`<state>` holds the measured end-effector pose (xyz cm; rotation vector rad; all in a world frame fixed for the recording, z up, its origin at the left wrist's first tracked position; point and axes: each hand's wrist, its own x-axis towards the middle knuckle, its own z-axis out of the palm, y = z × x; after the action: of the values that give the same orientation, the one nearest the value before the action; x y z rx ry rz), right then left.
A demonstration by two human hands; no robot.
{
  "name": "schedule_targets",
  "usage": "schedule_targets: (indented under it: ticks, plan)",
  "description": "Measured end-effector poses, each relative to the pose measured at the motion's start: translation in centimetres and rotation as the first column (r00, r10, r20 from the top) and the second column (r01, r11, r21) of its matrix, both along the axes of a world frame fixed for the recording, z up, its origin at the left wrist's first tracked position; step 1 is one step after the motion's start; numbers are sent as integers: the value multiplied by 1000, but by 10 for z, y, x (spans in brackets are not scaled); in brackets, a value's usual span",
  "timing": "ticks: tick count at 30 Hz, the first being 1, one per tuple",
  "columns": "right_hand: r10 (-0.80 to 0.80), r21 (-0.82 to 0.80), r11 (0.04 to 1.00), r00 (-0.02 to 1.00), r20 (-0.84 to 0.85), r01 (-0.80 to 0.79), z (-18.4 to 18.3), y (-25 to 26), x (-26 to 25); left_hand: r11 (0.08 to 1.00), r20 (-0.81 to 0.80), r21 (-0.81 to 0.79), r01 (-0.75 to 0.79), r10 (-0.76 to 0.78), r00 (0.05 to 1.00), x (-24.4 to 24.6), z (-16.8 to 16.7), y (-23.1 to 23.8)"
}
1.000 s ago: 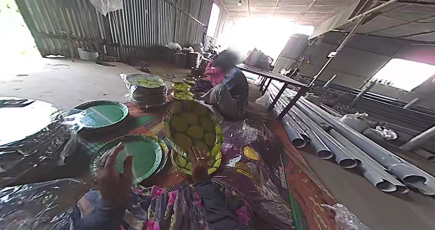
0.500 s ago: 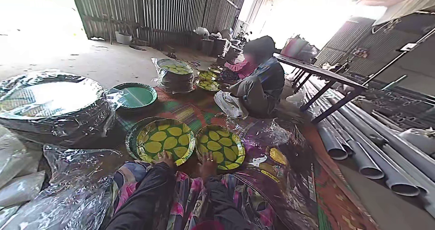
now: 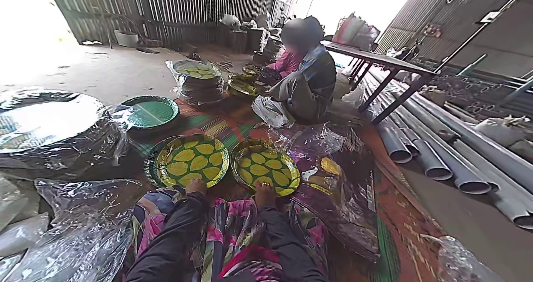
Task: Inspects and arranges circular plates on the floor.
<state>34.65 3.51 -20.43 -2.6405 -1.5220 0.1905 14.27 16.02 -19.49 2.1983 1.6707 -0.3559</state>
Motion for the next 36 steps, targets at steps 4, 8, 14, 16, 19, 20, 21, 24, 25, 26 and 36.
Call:
schedule_targets:
  ticks: [4, 8, 14, 16, 19, 20, 21, 24, 25, 26, 36]
  plan:
    - [-18, 506, 861, 991, 133, -52, 22, 5, -11, 990, 69, 76, -119, 113, 991, 0, -3, 4]
    - [244, 657, 673, 941, 235, -339, 37, 39, -37, 736, 568, 633, -240, -231, 790, -16, -17, 4]
    - [510, 12, 860, 858, -59, -511, 24, 79, -68, 646, 349, 762, 50, -474, 808, -18, -5, -15]
    - [404, 8, 914, 908, -114, -406, 7, 75, -65, 937, 215, 318, 147, -222, 951, -15, -5, -3]
    - [174, 5, 985, 980, -98, -174, -12, 55, -37, 997, 23, -13, 82, -82, 996, -7, -21, 18]
    - [112, -50, 992, 990, -90, -117, -18, 47, -24, 996, 27, -27, 83, -82, 996, -6, -20, 18]
    - [75, -102, 991, 994, -78, -83, -24, 40, -13, 995, 59, -42, 86, -84, 995, -5, -17, 18]
    - [98, -165, 981, 994, -53, -105, -19, 27, 1, 988, 177, -52, 144, -133, 975, -6, -8, 21]
    - [110, -154, 981, 993, -44, -115, -14, 26, 1, 987, 233, -30, 161, -149, 961, -7, -6, 20]
    - [109, -132, 985, 993, -45, -115, -11, 24, 1, 985, 298, 15, 173, -170, 939, -8, -4, 17]
    - [161, 694, 592, 904, 396, -410, 29, 20, -21, 211, 266, 963, -169, -644, 717, -1, -15, -12]
